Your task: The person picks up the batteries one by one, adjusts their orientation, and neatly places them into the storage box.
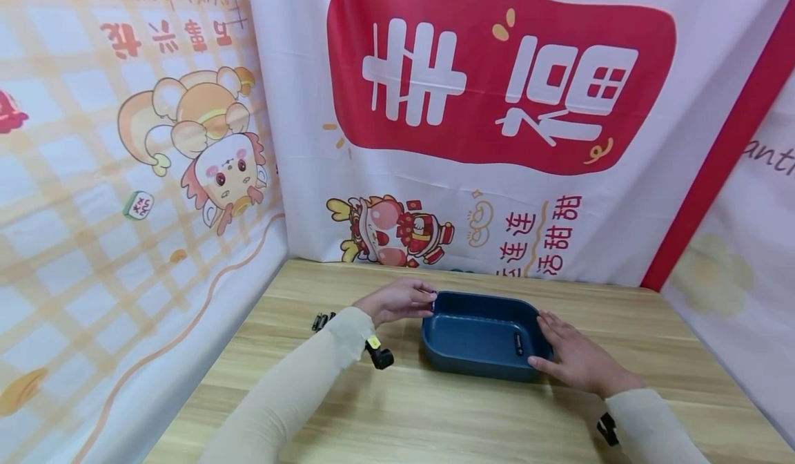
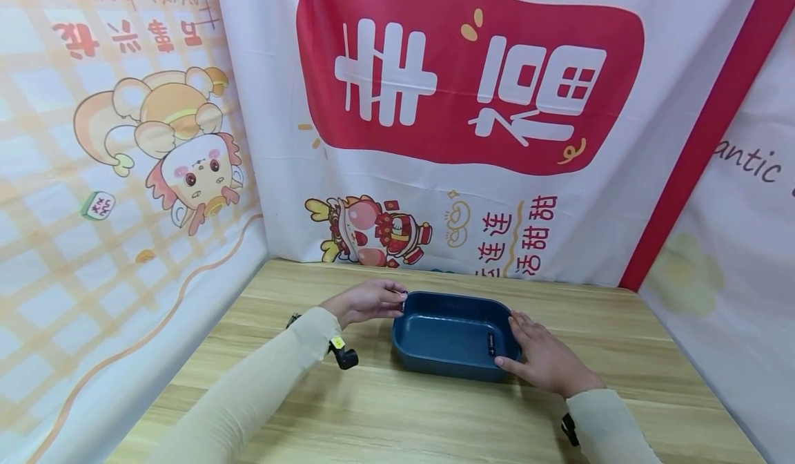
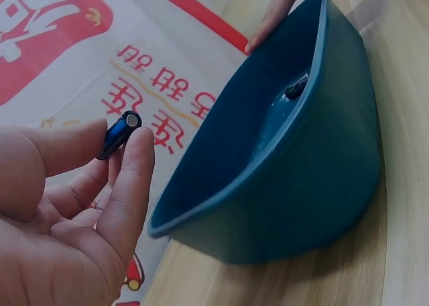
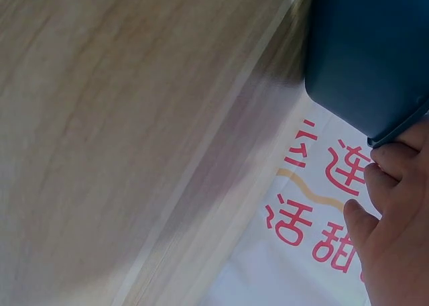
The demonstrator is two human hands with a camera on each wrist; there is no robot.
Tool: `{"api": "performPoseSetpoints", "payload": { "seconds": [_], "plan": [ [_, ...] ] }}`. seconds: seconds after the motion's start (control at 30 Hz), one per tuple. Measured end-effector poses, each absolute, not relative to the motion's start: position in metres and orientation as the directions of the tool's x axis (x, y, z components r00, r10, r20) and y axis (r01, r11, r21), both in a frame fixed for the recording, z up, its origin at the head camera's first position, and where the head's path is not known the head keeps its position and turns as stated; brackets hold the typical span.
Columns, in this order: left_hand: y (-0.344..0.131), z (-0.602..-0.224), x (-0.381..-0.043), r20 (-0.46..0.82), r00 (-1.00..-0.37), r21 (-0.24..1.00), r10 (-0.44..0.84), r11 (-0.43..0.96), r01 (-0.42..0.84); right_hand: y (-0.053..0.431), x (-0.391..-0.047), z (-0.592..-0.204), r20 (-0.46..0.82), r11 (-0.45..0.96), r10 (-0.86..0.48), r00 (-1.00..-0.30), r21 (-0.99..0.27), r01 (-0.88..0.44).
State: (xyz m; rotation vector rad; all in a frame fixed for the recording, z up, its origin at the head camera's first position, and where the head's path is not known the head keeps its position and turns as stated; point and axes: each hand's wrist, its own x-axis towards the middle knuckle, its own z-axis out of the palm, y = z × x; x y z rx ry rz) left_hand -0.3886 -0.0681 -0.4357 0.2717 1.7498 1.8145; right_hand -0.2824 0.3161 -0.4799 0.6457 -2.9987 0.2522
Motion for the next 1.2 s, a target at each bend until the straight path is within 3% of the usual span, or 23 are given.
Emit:
{"api": "performPoseSetpoints", "payload": {
  "seconds": [0.63, 1.2],
  "plan": [
    [-0.031, -0.440, -0.381, -0.224, -0.823, 0.966, 0.523, 0.005, -0.260, 0.315, -0.280, -0.480, 0.108, 0.900, -0.401, -0.910, -0.140, -0.413],
    [-0.002, -0.446, -0.378, -0.236, -0.794, 0.965, 0.561, 0.039, -0.260, 0.314, -0.281, -0.478, 0.094, 0.902, -0.397, -0.913, -0.143, -0.407]
  ]
}}
